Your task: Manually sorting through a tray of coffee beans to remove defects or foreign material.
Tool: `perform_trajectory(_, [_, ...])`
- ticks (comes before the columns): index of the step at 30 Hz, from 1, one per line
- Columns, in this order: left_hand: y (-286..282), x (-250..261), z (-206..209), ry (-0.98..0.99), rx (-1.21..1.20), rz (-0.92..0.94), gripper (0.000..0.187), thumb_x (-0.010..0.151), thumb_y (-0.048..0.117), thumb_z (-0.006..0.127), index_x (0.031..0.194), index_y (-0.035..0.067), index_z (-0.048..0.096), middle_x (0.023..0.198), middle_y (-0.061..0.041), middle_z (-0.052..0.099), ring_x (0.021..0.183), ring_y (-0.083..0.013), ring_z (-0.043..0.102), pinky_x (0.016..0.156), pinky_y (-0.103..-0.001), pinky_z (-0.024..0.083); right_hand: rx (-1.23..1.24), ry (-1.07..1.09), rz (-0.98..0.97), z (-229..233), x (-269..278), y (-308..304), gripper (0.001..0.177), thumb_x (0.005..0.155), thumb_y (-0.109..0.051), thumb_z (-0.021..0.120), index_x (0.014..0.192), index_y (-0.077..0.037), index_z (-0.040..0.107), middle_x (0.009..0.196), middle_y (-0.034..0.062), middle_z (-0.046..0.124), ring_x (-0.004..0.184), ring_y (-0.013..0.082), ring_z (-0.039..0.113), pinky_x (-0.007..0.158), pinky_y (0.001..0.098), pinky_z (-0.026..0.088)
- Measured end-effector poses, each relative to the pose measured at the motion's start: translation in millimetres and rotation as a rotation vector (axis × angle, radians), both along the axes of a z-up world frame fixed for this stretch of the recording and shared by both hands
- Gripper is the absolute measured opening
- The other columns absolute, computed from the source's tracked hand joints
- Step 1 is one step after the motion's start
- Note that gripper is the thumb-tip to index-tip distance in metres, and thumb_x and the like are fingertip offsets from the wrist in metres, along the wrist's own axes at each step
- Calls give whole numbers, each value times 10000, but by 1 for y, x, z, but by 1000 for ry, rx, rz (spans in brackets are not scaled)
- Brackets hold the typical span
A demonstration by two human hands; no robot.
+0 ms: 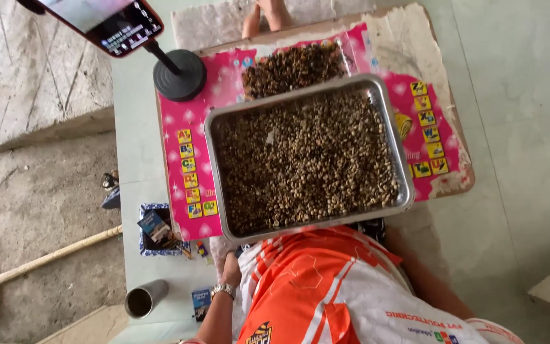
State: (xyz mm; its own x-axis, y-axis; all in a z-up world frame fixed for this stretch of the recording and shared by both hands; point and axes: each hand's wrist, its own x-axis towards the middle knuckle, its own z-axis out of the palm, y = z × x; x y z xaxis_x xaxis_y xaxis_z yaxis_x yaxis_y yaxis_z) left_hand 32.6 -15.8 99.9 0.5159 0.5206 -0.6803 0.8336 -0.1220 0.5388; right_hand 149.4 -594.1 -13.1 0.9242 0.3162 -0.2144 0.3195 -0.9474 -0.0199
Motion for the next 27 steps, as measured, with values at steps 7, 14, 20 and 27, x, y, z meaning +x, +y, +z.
perform_trajectory(7, [16,5,-3,107,-288,199,426,963,165,456,1222,-113,651,1158,-317,657,1219,-335,585,1052,-416,418,39,-272,201,68,0,17,505,916,-308,525,430,-186,468,415,-41,305,407,59,208,482,203,295])
perform_trajectory(14, [13,-13,-38,146,-201,334,419,841,307,595,1148,46,713,1095,-134,752,1153,-204,639,1030,-393,404,-209,-3,414,61,11,12,415,964,-497,497,757,-242,751,684,-123,623,618,-56,479,794,96,378])
perform_trajectory(20, [2,-20,-47,-105,-228,252,377,1013,215,359,1137,14,653,1078,-68,679,917,-225,571,857,-281,443,624,509,-411,50,2,6,582,819,-334,649,1316,-34,603,1322,169,663,1184,290,645,972,430,505])
perform_trajectory(27, [5,-21,-57,-19,0,228,416,1016,245,414,1187,-25,680,1031,-60,706,864,-203,581,791,-299,471,737,548,-451,52,0,11,578,839,-237,629,1368,-21,544,1383,176,607,1245,285,576,1039,419,446])
